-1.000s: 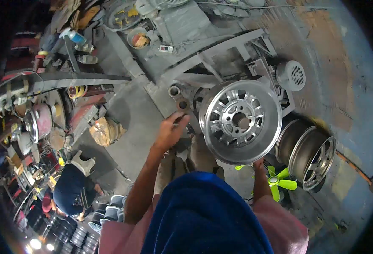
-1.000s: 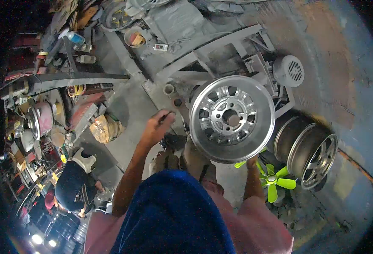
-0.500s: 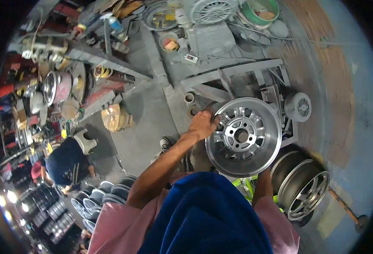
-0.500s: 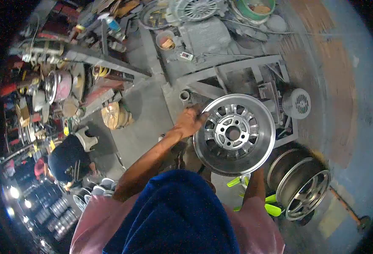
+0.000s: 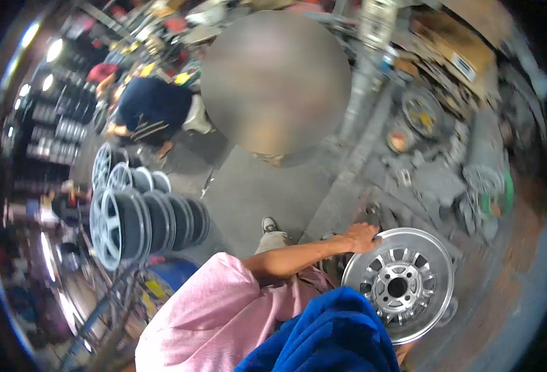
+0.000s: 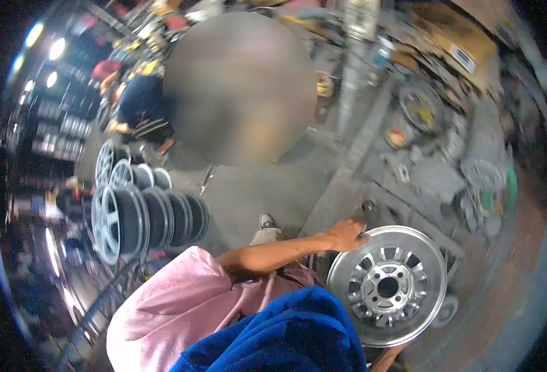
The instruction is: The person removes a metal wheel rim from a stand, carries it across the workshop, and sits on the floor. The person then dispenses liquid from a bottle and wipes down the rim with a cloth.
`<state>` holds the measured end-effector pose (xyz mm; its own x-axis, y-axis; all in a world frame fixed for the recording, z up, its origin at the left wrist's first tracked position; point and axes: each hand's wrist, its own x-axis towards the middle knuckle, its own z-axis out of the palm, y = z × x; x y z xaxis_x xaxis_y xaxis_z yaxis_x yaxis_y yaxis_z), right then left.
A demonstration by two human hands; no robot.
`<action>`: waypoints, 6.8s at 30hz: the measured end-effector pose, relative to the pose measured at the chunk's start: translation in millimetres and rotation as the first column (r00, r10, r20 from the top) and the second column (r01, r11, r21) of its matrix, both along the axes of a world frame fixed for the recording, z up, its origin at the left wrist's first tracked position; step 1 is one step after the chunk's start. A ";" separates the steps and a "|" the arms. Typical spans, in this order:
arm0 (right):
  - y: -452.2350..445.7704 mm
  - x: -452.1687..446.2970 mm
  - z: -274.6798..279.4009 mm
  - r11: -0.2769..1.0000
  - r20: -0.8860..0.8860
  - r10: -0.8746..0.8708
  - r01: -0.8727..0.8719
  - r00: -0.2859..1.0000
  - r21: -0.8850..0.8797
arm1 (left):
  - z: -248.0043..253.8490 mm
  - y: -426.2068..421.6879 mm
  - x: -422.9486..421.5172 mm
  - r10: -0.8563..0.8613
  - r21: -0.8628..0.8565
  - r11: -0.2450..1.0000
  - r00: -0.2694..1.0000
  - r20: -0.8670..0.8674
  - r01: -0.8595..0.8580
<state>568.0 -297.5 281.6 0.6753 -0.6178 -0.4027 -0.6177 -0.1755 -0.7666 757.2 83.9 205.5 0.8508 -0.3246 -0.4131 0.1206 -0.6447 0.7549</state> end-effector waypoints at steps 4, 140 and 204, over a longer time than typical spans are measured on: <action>83.2 66.4 43.5 0.968 0.052 0.250 -0.249 0.967 -0.026 | -35.0 96.0 -42.8 0.150 -0.016 0.989 0.988 0.038 -0.149; 1564.2 -1393.6 28.4 -0.334 -0.279 0.906 -0.942 -0.318 -0.012 | -143.0 1296.7 -2120.5 0.824 0.191 0.563 0.564 -0.054 -0.804; 2759.0 -381.0 -59.7 0.214 -0.304 0.918 -0.964 0.254 -0.159 | -101.4 2746.1 -1139.4 0.288 0.019 0.901 0.563 -0.775 -0.434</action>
<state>187.0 2461.5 222.0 0.7995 0.3535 -0.4857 0.0739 -0.8603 -0.5044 -382.1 2830.0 104.0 0.3293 -0.1821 -0.9265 0.8785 -0.3007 0.3713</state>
